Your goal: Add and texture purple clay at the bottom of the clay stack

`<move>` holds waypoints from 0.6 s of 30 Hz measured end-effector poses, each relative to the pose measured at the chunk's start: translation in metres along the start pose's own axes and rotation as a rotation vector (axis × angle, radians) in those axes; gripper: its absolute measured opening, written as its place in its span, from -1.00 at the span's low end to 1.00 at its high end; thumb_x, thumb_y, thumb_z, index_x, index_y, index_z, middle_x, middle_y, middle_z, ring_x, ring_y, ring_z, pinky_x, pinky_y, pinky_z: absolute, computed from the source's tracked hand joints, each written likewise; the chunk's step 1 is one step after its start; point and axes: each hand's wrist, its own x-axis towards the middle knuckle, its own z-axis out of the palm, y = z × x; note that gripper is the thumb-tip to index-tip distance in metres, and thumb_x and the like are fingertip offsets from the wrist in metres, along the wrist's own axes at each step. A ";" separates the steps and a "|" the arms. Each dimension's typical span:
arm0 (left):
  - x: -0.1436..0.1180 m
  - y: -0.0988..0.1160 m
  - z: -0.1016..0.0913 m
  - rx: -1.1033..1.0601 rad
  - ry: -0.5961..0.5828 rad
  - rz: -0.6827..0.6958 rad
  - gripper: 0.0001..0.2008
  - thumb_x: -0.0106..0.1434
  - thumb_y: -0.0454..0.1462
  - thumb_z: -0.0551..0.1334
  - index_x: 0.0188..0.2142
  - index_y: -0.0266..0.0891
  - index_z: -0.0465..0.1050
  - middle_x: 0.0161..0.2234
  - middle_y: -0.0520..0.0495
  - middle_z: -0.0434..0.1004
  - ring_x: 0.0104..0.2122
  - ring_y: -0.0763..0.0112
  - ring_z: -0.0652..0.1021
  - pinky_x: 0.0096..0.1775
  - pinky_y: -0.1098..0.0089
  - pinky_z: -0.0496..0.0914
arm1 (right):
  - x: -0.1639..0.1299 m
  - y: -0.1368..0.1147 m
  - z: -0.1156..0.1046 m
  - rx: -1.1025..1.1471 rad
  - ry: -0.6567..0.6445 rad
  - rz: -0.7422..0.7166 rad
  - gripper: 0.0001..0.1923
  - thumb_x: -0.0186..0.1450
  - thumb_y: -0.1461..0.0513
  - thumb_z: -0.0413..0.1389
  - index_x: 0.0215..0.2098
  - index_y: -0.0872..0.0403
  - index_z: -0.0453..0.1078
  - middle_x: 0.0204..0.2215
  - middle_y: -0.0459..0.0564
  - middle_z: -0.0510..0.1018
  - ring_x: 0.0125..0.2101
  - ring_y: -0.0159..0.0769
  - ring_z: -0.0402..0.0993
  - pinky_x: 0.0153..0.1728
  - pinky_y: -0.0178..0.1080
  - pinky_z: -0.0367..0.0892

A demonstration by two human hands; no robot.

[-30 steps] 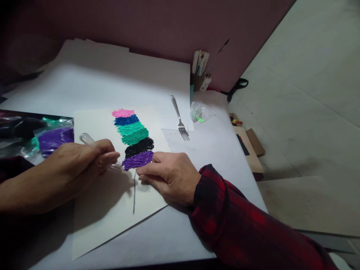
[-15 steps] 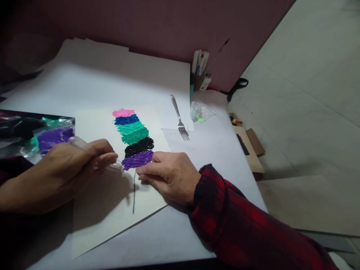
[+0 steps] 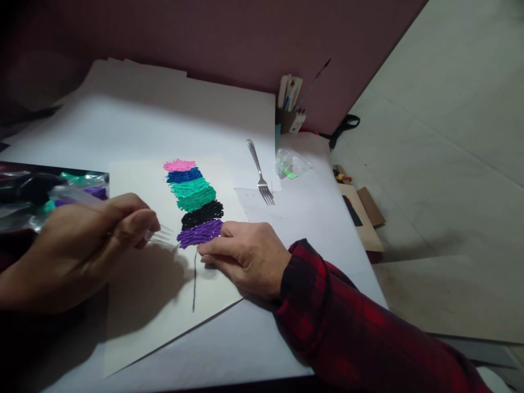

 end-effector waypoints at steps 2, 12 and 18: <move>0.002 -0.002 0.003 -0.045 -0.041 0.009 -0.74 0.40 -0.23 -0.04 -0.39 -0.21 0.28 -0.61 0.12 0.25 -0.64 0.51 0.33 -0.51 0.41 0.18 | 0.000 0.000 0.000 -0.006 -0.006 0.000 -0.80 0.31 0.20 0.12 -0.18 0.07 0.55 -0.53 -0.11 0.34 -0.54 -0.48 0.24 -0.50 -0.39 0.16; 0.004 -0.003 0.008 -0.031 -0.068 0.028 -0.73 0.39 -0.25 -0.06 -0.40 -0.25 0.28 -0.59 0.09 0.26 -0.64 0.52 0.33 -0.53 0.43 0.18 | 0.000 0.001 0.001 -0.007 0.010 -0.013 -0.81 0.30 0.22 0.13 -0.19 0.09 0.56 -0.54 -0.12 0.31 -0.56 -0.49 0.21 -0.51 -0.39 0.13; 0.007 -0.005 0.009 0.009 -0.055 0.095 -0.73 0.38 -0.29 -0.05 -0.41 -0.29 0.28 -0.63 0.13 0.21 -0.71 0.55 0.26 -0.61 0.46 0.14 | 0.000 0.000 0.000 -0.009 0.008 -0.014 -0.81 0.29 0.22 0.14 -0.19 0.10 0.56 -0.54 -0.11 0.32 -0.55 -0.48 0.22 -0.51 -0.38 0.13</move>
